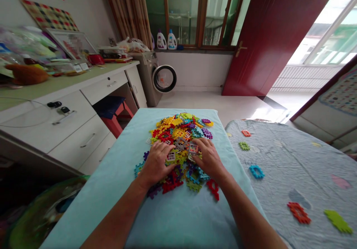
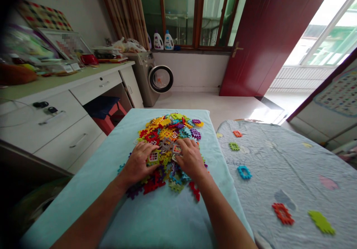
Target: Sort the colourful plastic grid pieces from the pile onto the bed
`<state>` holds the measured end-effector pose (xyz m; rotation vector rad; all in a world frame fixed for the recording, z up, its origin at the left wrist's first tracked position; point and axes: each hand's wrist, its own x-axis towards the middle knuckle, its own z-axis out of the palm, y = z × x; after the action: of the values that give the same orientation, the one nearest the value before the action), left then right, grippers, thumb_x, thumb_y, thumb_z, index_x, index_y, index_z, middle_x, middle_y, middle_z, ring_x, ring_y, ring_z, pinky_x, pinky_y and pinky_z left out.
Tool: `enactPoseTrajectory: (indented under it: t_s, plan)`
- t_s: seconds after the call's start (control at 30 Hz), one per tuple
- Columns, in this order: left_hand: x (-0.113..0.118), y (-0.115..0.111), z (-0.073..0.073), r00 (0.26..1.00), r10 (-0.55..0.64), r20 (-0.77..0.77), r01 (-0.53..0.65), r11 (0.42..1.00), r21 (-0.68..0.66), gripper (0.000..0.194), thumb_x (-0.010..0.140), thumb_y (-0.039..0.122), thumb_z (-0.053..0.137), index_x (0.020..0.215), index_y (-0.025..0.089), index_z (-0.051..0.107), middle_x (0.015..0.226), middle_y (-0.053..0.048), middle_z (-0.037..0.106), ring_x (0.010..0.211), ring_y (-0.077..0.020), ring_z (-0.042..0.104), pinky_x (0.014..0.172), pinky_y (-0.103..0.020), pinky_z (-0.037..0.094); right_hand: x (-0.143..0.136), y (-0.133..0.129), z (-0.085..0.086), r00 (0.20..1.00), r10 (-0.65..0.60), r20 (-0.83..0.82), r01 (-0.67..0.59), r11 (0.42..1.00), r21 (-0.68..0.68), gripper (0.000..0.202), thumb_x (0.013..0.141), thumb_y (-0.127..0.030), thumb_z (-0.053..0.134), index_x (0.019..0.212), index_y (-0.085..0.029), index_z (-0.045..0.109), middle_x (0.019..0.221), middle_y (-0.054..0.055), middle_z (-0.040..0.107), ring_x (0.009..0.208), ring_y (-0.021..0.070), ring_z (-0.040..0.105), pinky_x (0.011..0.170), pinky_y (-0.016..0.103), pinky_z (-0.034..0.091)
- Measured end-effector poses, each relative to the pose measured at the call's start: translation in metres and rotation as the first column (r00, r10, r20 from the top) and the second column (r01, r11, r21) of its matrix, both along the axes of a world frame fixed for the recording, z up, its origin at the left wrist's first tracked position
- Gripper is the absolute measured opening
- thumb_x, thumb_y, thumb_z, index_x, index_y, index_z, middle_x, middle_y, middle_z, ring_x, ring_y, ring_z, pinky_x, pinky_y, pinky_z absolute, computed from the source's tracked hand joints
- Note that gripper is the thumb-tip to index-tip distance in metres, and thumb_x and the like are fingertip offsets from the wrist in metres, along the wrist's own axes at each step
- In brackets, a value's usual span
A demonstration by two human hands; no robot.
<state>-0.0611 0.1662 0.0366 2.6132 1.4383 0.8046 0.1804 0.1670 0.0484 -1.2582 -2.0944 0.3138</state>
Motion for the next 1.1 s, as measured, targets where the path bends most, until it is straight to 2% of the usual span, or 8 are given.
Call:
enactPoseTrajectory:
  t_s: [0.2,0.33,0.4,0.5,0.63,0.73,1.0,1.1]
  plan:
    - [-0.001,-0.003,0.000,0.998,0.007,0.061,-0.011,0.998,0.070,0.076,0.080,0.062,0.067,0.140,0.018,0.050,0.138,-0.016,0.055,0.131,-0.0356,0.045,0.116,-0.059,0.023,0.005,-0.002,-0.002,0.976,0.056,-0.211,-0.074,0.994,-0.080,0.053,0.078,-0.019,0.069,0.129,-0.023,0.054,0.126,0.008,0.061,0.117,0.0249,0.055,0.104,0.045,0.044]
    - [0.012,-0.016,0.020,0.980,0.006,0.199,-0.017,0.999,0.051,0.045,0.090,0.049,0.061,0.124,0.020,0.062,0.128,-0.012,0.060,0.124,-0.0292,0.050,0.110,-0.048,0.036,-0.002,-0.007,-0.001,0.963,0.096,-0.253,-0.117,0.991,-0.067,0.053,0.077,-0.018,0.070,0.127,-0.024,0.054,0.127,0.007,0.061,0.118,0.0241,0.055,0.103,0.043,0.046]
    - [0.021,-0.023,0.030,0.959,0.011,0.285,-0.003,1.000,-0.027,0.030,0.092,0.044,0.059,0.111,0.022,0.067,0.118,-0.009,0.064,0.114,-0.0258,0.056,0.104,-0.044,0.042,-0.006,-0.010,0.000,0.959,0.103,-0.263,-0.118,0.992,-0.043,0.053,0.076,-0.016,0.069,0.127,-0.024,0.053,0.125,0.008,0.060,0.118,0.0242,0.055,0.102,0.043,0.046]
    - [0.033,-0.028,0.035,0.896,0.084,0.436,0.010,0.978,-0.208,0.026,0.090,0.043,0.061,0.104,0.022,0.068,0.105,-0.007,0.068,0.097,-0.0218,0.062,0.090,-0.038,0.050,-0.013,-0.015,0.004,0.961,0.110,-0.255,-0.113,0.994,0.004,0.052,0.077,-0.014,0.067,0.126,-0.024,0.053,0.123,0.008,0.060,0.117,0.0247,0.054,0.102,0.043,0.046]
    - [0.041,-0.025,0.031,0.730,0.236,0.641,0.137,0.869,-0.475,0.038,0.086,0.046,0.064,0.114,0.021,0.065,0.096,-0.005,0.071,0.082,-0.0188,0.066,0.080,-0.033,0.054,-0.020,-0.020,0.007,0.969,0.138,-0.206,-0.128,0.990,0.061,0.051,0.079,-0.012,0.064,0.127,-0.024,0.053,0.121,0.009,0.059,0.114,0.0253,0.054,0.099,0.044,0.048]
    - [0.040,-0.020,0.029,0.651,0.274,0.708,0.263,0.794,-0.549,0.043,0.080,0.050,0.069,0.108,0.018,0.067,0.093,-0.005,0.073,0.085,-0.0209,0.068,0.080,-0.034,0.055,-0.025,-0.023,0.006,0.973,0.154,-0.169,-0.141,0.986,0.087,0.049,0.081,-0.012,0.063,0.128,-0.024,0.054,0.121,0.010,0.059,0.114,0.0257,0.053,0.100,0.045,0.047]
    - [0.037,-0.018,0.029,0.686,0.271,0.675,0.256,0.779,-0.573,0.041,0.078,0.052,0.069,0.100,0.018,0.068,0.084,-0.004,0.072,0.077,-0.0196,0.066,0.072,-0.032,0.054,-0.031,-0.026,0.003,0.975,0.171,-0.140,-0.164,0.985,0.062,0.054,0.082,-0.016,0.065,0.134,-0.023,0.051,0.127,0.011,0.060,0.120,0.0273,0.052,0.107,0.048,0.043]
    - [0.029,-0.018,0.026,0.705,0.271,0.655,0.166,0.835,-0.524,0.042,0.082,0.052,0.067,0.107,0.020,0.066,0.095,-0.005,0.071,0.087,-0.0202,0.066,0.078,-0.032,0.054,-0.019,-0.023,0.009,0.975,0.170,-0.145,-0.162,0.985,0.063,0.035,0.087,-0.017,0.062,0.121,-0.023,0.060,0.120,0.008,0.064,0.114,0.0245,0.055,0.103,0.044,0.045]
